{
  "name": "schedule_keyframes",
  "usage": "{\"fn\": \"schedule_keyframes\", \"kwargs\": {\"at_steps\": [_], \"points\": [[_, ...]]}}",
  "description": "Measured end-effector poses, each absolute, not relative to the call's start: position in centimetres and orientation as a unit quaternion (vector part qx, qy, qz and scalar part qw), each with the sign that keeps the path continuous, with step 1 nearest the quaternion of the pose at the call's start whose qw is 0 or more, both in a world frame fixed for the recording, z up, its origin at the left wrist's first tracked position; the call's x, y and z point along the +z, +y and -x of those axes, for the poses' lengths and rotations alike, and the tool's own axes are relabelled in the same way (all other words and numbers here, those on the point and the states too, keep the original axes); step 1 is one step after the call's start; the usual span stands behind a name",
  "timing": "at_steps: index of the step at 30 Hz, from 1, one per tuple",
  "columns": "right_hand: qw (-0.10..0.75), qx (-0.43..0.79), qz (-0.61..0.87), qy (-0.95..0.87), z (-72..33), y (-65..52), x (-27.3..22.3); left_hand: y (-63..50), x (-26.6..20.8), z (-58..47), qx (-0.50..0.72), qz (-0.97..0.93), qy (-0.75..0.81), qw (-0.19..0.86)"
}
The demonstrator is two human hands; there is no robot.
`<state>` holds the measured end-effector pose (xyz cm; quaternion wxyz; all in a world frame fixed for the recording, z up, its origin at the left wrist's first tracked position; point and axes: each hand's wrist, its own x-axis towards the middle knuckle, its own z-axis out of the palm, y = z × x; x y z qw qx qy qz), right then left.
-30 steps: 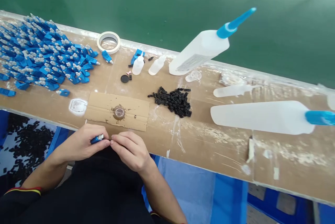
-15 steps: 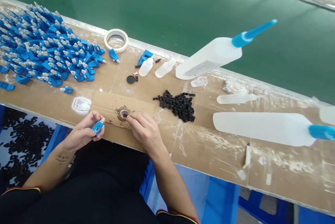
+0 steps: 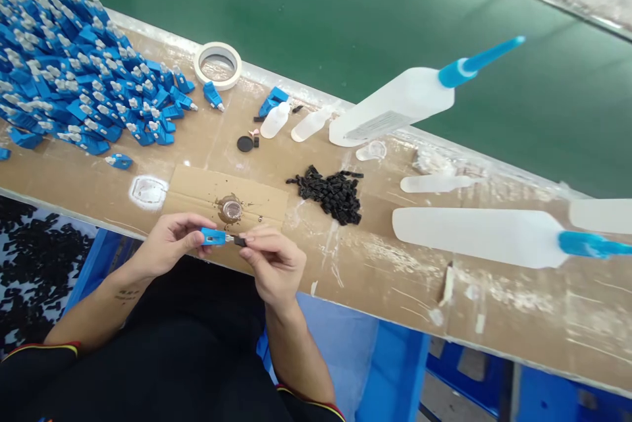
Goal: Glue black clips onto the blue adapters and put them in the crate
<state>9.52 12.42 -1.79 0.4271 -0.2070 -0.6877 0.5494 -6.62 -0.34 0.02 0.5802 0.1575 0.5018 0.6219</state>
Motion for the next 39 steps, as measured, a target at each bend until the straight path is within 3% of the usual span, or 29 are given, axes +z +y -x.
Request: {"fn": "schedule_keyframes", "kwargs": {"at_steps": [9,16,19,23,29,34,36,39], "points": [[0.396,0.358,0.06,-0.843,-9.4,13.0,0.7,0.4,0.8,6.0,0.61,-0.164,0.486,0.604],[0.35,0.282,0.01,-0.893,-10.4,13.3,1.1,-0.2,1.2,5.8,0.604,-0.209,0.516,0.57],[0.348,0.384,0.085,-0.851,-10.5,12.3,1.1,-0.4,1.4,5.5,0.612,-0.282,0.533,0.512],[0.333,0.564,0.169,-0.737,-10.5,10.7,0.8,-0.5,1.7,5.3,0.597,-0.46,0.557,0.349],[0.395,0.608,0.16,-0.67,-11.2,9.2,-0.8,-1.5,1.6,5.5,0.511,-0.629,0.541,0.225],[0.289,0.771,0.251,-0.508,-13.7,6.7,-4.0,-1.3,0.0,4.5,0.445,-0.743,0.471,0.168],[0.289,0.779,0.297,-0.471,-15.8,5.5,-5.4,-0.7,-1.0,3.2,0.414,-0.771,0.448,0.181],[0.317,0.681,0.423,-0.507,-21.2,4.7,-7.3,-0.6,-2.5,1.3,0.364,-0.809,0.419,0.196]]}}
